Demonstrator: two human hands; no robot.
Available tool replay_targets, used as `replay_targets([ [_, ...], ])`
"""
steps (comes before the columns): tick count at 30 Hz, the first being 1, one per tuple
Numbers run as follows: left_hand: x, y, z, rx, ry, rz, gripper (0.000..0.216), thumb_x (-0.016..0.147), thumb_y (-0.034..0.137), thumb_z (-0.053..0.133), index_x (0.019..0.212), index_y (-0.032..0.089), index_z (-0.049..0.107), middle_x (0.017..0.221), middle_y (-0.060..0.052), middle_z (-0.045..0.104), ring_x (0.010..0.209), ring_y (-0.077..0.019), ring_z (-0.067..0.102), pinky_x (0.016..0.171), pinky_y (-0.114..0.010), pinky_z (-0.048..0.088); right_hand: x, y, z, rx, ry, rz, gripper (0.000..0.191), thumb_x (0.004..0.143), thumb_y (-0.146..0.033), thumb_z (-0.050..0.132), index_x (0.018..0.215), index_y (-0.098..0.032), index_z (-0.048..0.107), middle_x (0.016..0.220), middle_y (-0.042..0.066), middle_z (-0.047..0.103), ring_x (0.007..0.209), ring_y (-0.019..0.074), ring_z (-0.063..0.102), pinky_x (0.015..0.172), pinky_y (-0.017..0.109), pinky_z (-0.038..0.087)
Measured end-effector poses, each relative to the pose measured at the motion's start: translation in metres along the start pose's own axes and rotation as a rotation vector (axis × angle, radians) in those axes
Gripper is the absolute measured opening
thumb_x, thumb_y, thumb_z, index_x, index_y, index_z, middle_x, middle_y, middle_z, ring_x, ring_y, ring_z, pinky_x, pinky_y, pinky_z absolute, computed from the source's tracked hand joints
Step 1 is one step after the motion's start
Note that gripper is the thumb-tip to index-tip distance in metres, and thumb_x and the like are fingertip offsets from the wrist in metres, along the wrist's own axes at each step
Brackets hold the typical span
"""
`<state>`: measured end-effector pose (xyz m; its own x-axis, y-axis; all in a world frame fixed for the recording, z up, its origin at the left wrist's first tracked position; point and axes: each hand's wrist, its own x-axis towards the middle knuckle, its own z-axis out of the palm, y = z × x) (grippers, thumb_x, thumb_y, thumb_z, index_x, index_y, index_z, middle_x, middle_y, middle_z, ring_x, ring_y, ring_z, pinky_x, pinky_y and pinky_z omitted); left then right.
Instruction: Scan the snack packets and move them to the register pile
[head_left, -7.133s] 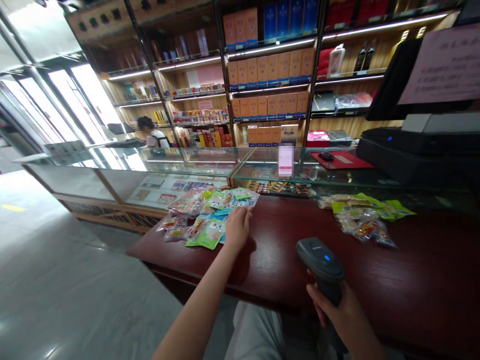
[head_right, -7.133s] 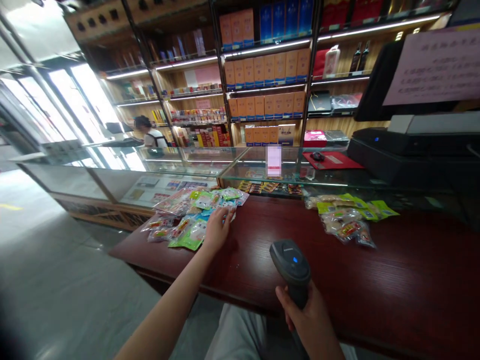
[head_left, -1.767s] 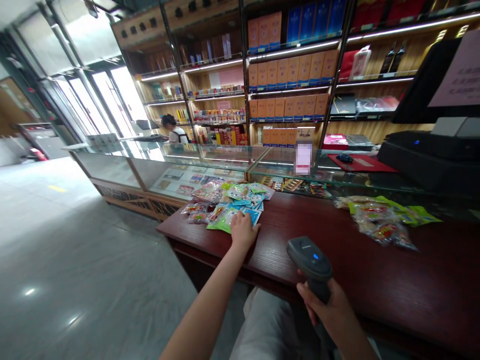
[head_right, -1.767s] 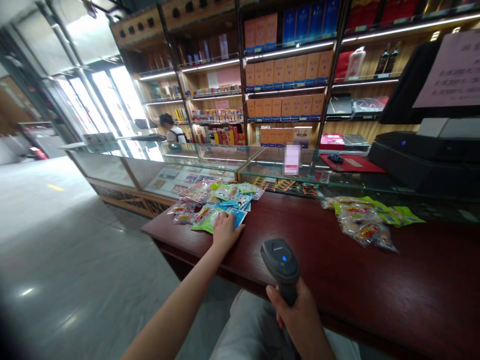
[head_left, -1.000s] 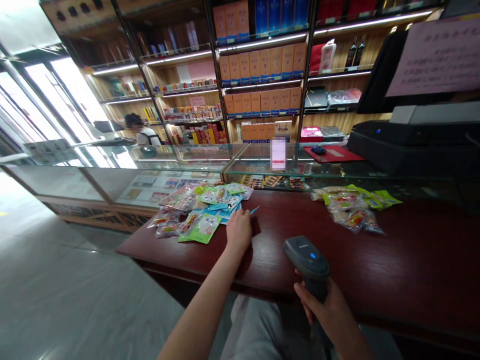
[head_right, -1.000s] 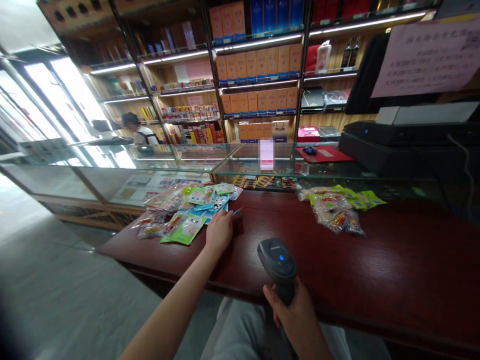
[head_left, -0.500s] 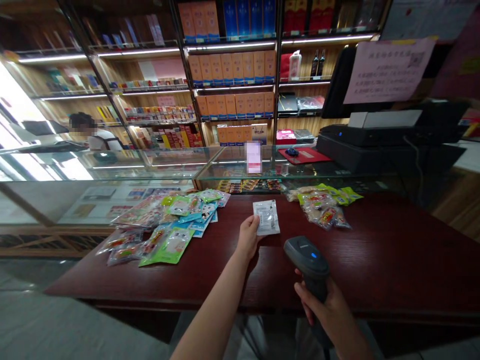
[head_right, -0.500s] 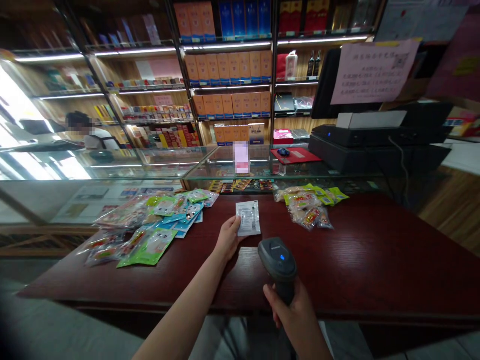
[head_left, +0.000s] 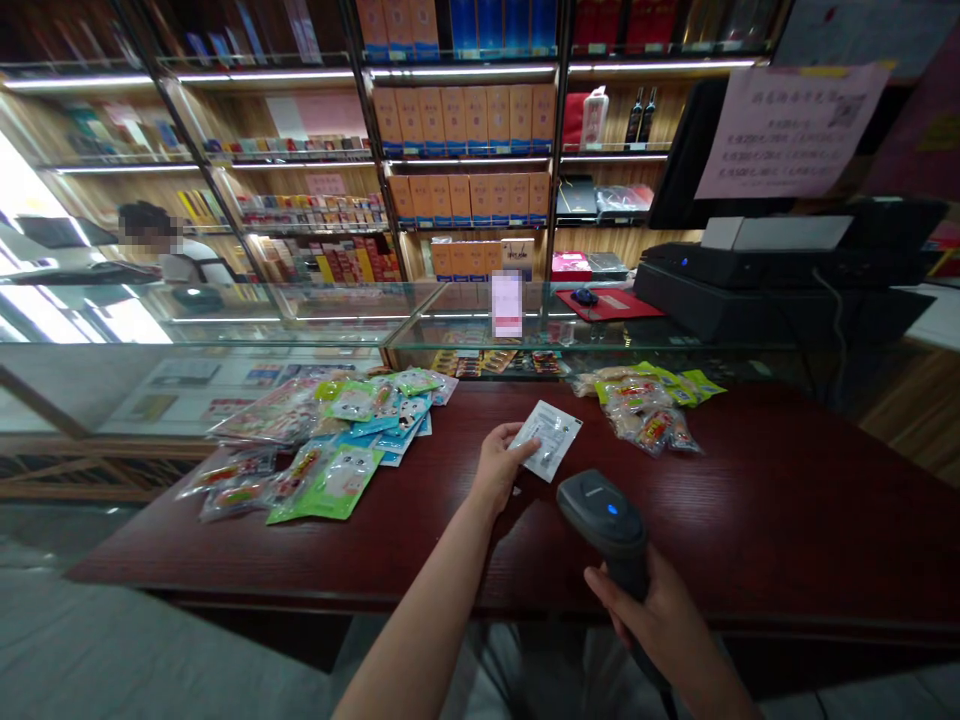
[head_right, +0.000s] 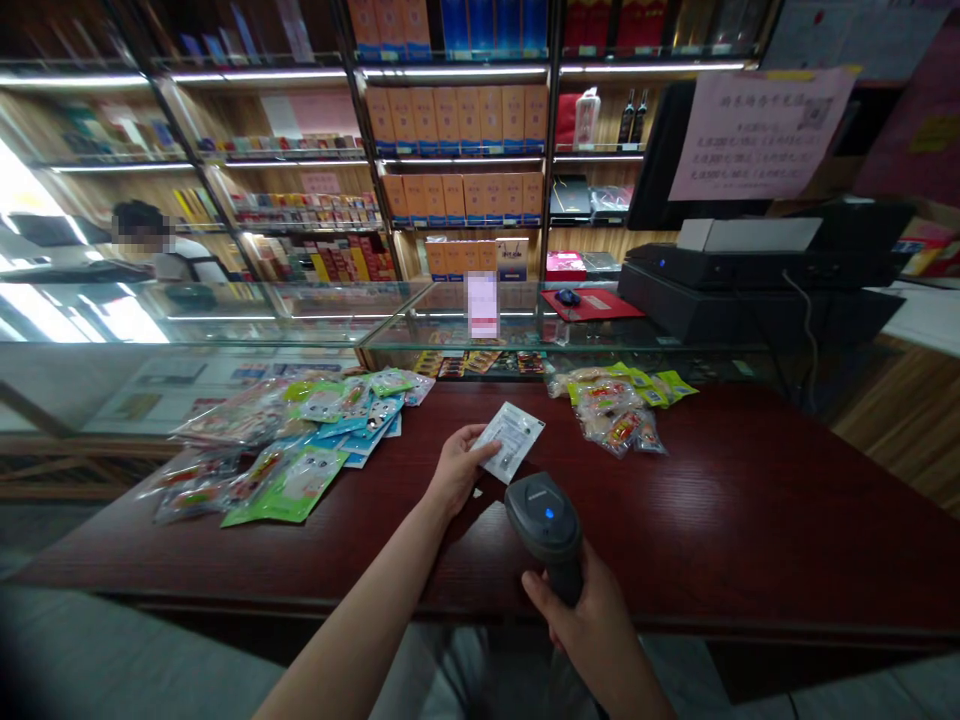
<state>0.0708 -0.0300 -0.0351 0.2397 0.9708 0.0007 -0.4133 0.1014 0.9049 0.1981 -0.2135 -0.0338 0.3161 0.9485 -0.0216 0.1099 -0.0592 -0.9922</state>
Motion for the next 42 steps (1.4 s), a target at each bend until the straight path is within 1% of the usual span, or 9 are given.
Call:
replay_targets([
  [3, 0.000, 0.000, 0.001, 0.029, 0.055, 0.003, 0.045, 0.050, 0.034, 0.089, 0.079, 0.013, 0.061, 0.070, -0.003, 0.069, 0.060, -0.0145, 0.063, 0.061, -0.027, 0.051, -0.001, -0.001, -0.002, -0.047, 0.019, -0.012, 0.028, 0.069, -0.044, 0.071, 0.072, -0.023, 0.053, 0.038, -0.010, 0.044, 0.030, 0.0126, 0.043, 0.034, 0.024, 0.034],
  [5, 0.000, 0.000, 0.000, 0.039, 0.059, 0.013, 0.044, 0.051, 0.037, 0.088, 0.077, 0.013, 0.062, 0.067, -0.002, 0.068, 0.057, -0.0136, 0.061, 0.058, -0.026, 0.050, -0.003, 0.001, -0.002, -0.084, 0.031, -0.026, 0.027, 0.068, -0.044, 0.071, 0.072, -0.024, 0.054, 0.039, -0.009, 0.045, 0.031, 0.0136, 0.043, 0.035, 0.025, 0.034],
  [13, 0.004, -0.005, -0.003, 0.035, 0.075, 0.053, 0.045, 0.051, 0.039, 0.088, 0.080, 0.013, 0.065, 0.070, -0.003, 0.068, 0.058, -0.0135, 0.061, 0.060, -0.026, 0.050, -0.011, 0.002, 0.001, -0.127, 0.027, -0.038, 0.025, 0.067, -0.046, 0.071, 0.071, -0.023, 0.060, 0.048, -0.002, 0.055, 0.037, 0.0159, 0.047, 0.038, 0.028, 0.039],
  [16, 0.004, -0.005, -0.002, 0.026, 0.081, 0.053, 0.044, 0.051, 0.038, 0.088, 0.080, 0.013, 0.066, 0.070, -0.003, 0.068, 0.058, -0.0135, 0.061, 0.060, -0.027, 0.050, -0.012, 0.001, 0.002, -0.128, 0.025, -0.027, 0.026, 0.067, -0.046, 0.071, 0.074, -0.023, 0.063, 0.044, -0.004, 0.053, 0.035, 0.0166, 0.046, 0.038, 0.028, 0.038],
  [20, 0.005, -0.008, 0.000, -0.031, 0.067, 0.052, 0.044, 0.050, 0.037, 0.088, 0.081, 0.013, 0.066, 0.078, -0.006, 0.071, 0.067, -0.0180, 0.066, 0.067, -0.031, 0.052, -0.011, 0.003, 0.003, -0.147, 0.007, -0.055, 0.027, 0.070, -0.046, 0.070, 0.078, -0.022, 0.065, 0.040, -0.005, 0.049, 0.034, 0.0167, 0.045, 0.037, 0.028, 0.036],
  [23, 0.007, -0.009, -0.001, -0.049, 0.073, 0.049, 0.045, 0.049, 0.035, 0.088, 0.081, 0.013, 0.065, 0.076, -0.006, 0.071, 0.066, -0.0179, 0.066, 0.066, -0.031, 0.053, -0.011, 0.005, 0.003, -0.150, 0.016, -0.073, 0.026, 0.069, -0.045, 0.072, 0.078, -0.022, 0.065, 0.039, -0.006, 0.049, 0.034, 0.0163, 0.045, 0.037, 0.028, 0.037],
  [30, 0.005, -0.007, -0.006, 0.018, 0.063, 0.051, 0.047, 0.051, 0.039, 0.088, 0.083, 0.013, 0.066, 0.072, -0.003, 0.069, 0.059, -0.0142, 0.062, 0.059, -0.027, 0.051, -0.011, 0.005, 0.002, -0.102, 0.006, -0.035, 0.027, 0.069, -0.047, 0.070, 0.076, -0.023, 0.060, 0.041, -0.007, 0.047, 0.035, 0.0162, 0.045, 0.037, 0.027, 0.035],
  [35, 0.004, -0.006, -0.004, 0.016, 0.073, 0.051, 0.046, 0.051, 0.038, 0.088, 0.082, 0.013, 0.065, 0.070, -0.003, 0.068, 0.059, -0.0137, 0.062, 0.059, -0.026, 0.051, -0.012, 0.005, 0.001, -0.082, 0.008, -0.040, 0.024, 0.072, -0.045, 0.069, 0.075, -0.024, 0.057, 0.040, -0.008, 0.044, 0.034, 0.0154, 0.044, 0.037, 0.027, 0.034],
  [42, 0.003, -0.003, -0.003, 0.026, 0.071, 0.040, 0.047, 0.052, 0.041, 0.087, 0.083, 0.012, 0.066, 0.074, -0.005, 0.070, 0.062, -0.0154, 0.063, 0.061, -0.028, 0.052, -0.014, 0.004, -0.002, -0.057, 0.043, -0.034, 0.025, 0.071, -0.044, 0.069, 0.074, -0.023, 0.055, 0.041, -0.008, 0.046, 0.035, 0.0145, 0.044, 0.037, 0.026, 0.036],
])
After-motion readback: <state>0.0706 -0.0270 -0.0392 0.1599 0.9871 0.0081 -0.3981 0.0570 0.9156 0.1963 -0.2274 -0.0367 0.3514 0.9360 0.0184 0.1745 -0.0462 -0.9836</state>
